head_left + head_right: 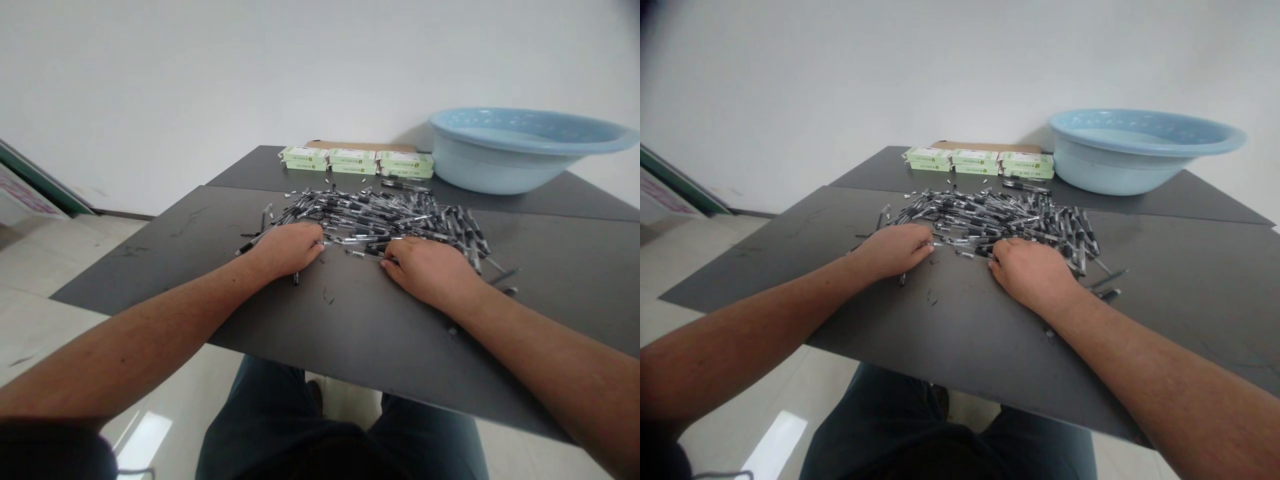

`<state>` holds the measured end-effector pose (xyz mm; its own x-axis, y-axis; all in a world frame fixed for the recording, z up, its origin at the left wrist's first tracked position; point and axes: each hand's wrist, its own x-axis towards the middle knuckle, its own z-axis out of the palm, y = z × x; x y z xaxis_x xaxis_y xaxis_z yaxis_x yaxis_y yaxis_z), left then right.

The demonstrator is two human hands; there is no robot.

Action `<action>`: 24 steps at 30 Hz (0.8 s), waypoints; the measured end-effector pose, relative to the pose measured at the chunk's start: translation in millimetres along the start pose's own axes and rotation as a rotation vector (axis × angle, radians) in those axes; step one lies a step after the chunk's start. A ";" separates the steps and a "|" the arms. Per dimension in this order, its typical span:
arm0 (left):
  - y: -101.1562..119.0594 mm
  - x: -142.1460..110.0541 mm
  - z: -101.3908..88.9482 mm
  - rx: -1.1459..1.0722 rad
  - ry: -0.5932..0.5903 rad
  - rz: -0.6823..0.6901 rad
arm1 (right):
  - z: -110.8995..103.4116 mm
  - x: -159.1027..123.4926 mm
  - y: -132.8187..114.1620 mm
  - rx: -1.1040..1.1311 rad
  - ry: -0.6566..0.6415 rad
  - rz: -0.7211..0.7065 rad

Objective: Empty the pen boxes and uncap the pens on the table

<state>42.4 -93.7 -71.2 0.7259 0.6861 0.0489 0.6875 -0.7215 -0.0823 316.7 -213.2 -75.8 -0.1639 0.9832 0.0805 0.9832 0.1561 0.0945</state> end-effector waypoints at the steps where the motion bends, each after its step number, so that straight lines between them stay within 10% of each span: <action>1: -0.6 -0.4 -0.3 -0.002 0.000 -0.005 | 0.2 -0.3 -0.1 -0.003 0.000 -0.002; 15: -5.6 -3.7 -14.4 -0.004 0.086 -0.048 | 2.8 -1.4 1.2 0.008 0.003 -0.005; 24: -115.3 4.0 -34.6 0.107 0.104 -0.482 | 10.5 -1.8 4.8 0.009 0.033 -0.022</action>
<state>-33.2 -11.0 -27.1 0.3285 0.9220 0.2052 0.9430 -0.3077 -0.1268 322.5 -213.3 -85.9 -0.1880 0.9758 0.1117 0.9800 0.1787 0.0879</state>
